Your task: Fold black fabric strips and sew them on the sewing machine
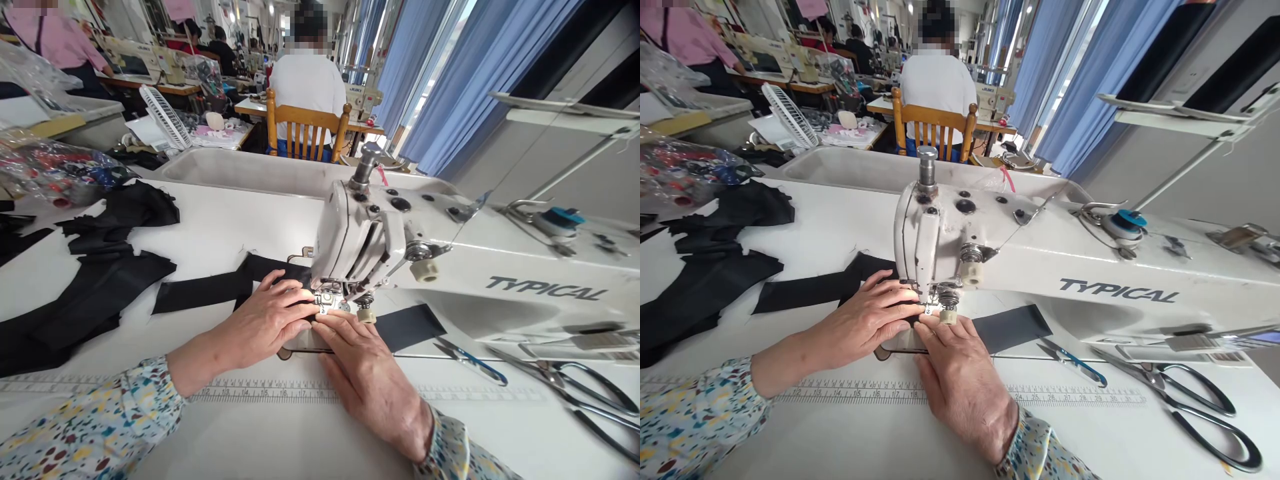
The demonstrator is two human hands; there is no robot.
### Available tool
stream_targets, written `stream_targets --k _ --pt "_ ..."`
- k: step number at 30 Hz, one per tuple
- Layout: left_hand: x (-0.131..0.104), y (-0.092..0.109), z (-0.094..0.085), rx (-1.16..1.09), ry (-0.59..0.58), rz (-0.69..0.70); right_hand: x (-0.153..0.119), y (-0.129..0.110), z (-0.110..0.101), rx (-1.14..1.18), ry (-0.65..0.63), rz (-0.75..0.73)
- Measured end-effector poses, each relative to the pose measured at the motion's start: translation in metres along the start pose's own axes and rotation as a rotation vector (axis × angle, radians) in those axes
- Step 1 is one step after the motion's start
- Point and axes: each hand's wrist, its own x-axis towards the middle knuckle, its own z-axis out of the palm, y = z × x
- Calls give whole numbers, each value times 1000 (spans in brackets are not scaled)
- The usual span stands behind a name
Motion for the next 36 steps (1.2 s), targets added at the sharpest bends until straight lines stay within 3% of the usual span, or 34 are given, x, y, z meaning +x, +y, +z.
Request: stream_targets --k 7,12,19,30,36 --pt "0 -3 3 13 4 -3 2 -1 -1 -17 12 -1" --pt "-3 -3 2 -31 69 28 1 -2 -2 -6 47 -18" --pt "-5 0 -1 -17 43 52 -1 11 -10 151 71 59" --pt "-8 5 -2 -1 68 95 -1 9 -1 -41 92 -38" --pt "-10 5 -2 -31 44 105 -1 5 -6 -29 71 -49"
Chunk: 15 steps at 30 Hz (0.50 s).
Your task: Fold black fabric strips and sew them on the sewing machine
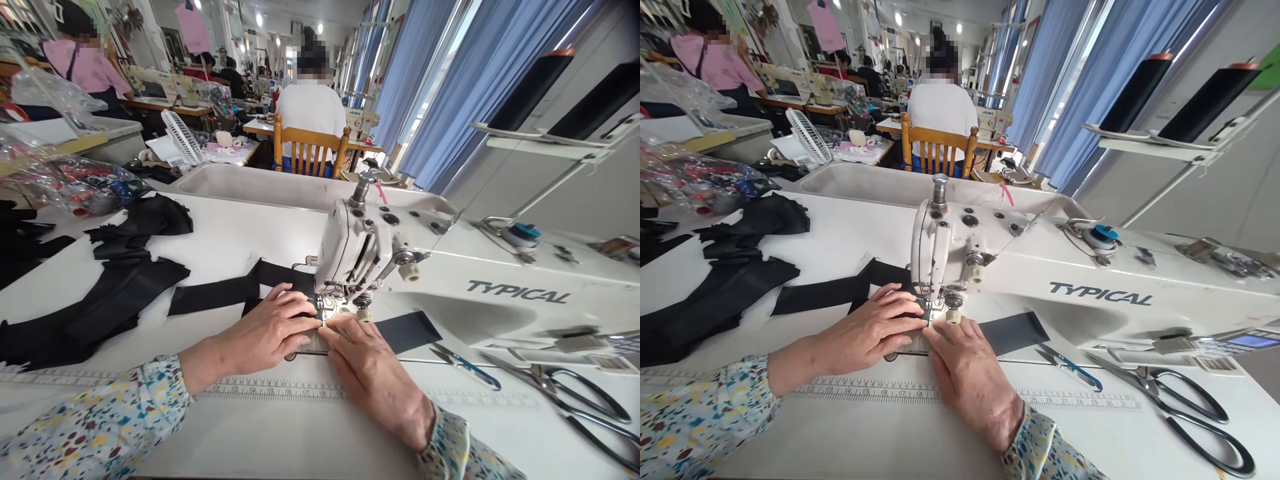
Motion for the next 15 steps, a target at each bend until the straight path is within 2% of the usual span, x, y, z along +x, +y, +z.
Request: stream_targets --k 6,15 --pt "1 0 -3 -17 -13 -24 1 3 -6 66 -16 8" --pt "2 -3 -5 -94 -83 -66 2 6 -2 89 -35 28"
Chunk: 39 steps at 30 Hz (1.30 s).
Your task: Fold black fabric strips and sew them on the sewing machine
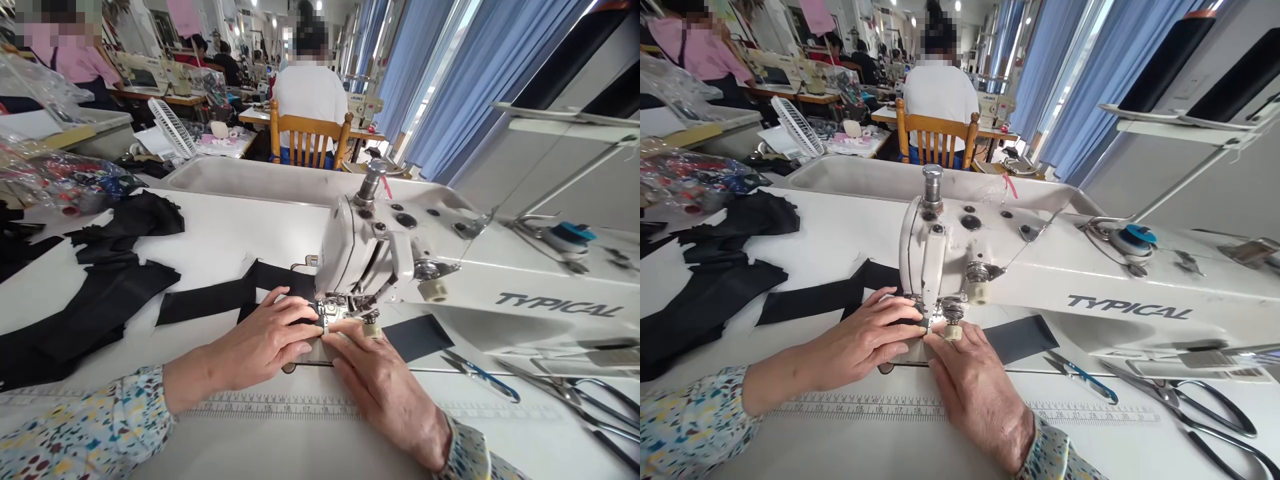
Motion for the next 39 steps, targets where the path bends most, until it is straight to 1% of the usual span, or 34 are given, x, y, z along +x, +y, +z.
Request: stream_targets --k 7,12,20,25,28,35,39 --pt "0 -2 2 -26 23 -19 1 -2 2 -12 18 -26" --pt "-1 0 3 38 83 14 1 -4 1 -34 19 -9" --pt "-1 0 0 59 -8 -2 4 -4 -2 14 -8 15" --pt "2 -4 0 82 28 15 5 0 1 12 -34 37" --pt "3 -7 1 108 56 42 7 1 1 3 -20 39" --pt "6 -15 2 132 52 44 13 4 0 -5 17 17" --pt "8 -18 2 155 34 40 14 6 -1 2 30 33"
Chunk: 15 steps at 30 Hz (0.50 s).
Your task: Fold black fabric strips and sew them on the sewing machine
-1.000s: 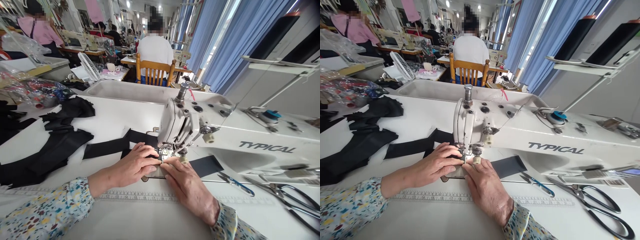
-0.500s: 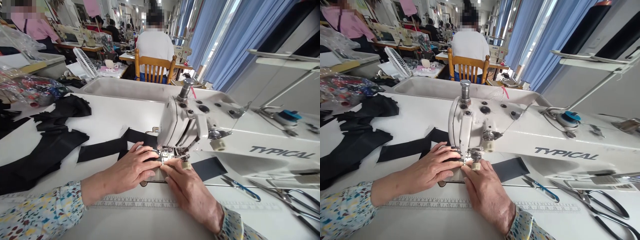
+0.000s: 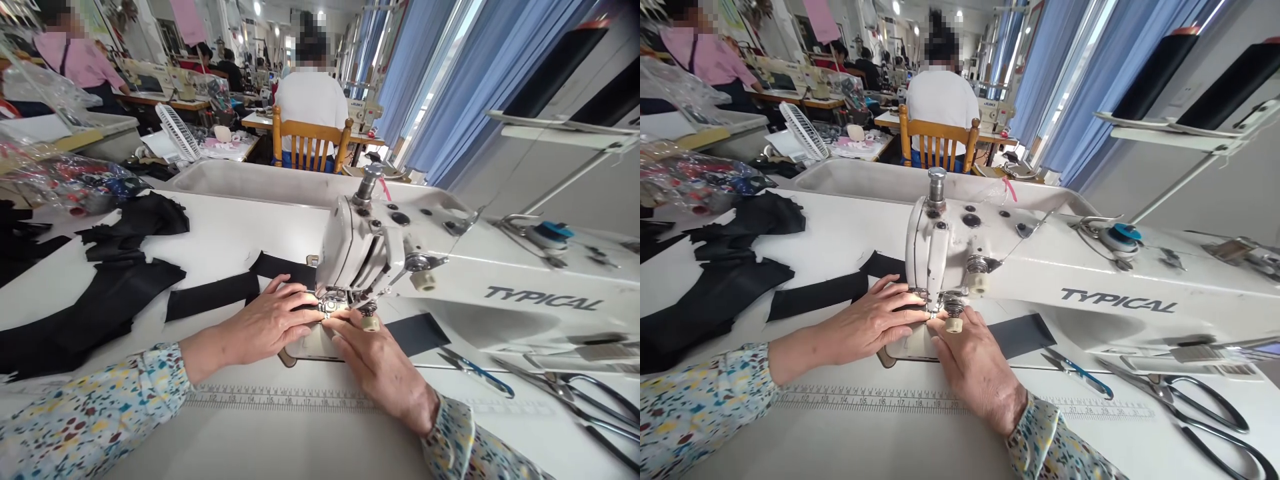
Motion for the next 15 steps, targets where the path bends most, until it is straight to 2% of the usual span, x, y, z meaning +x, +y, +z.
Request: stream_targets --k 8,15 --pt "-4 9 -2 1 34 70 2 0 0 12 51 24" --pt "-7 11 -1 -44 82 63 1 -1 3 -71 0 -22"
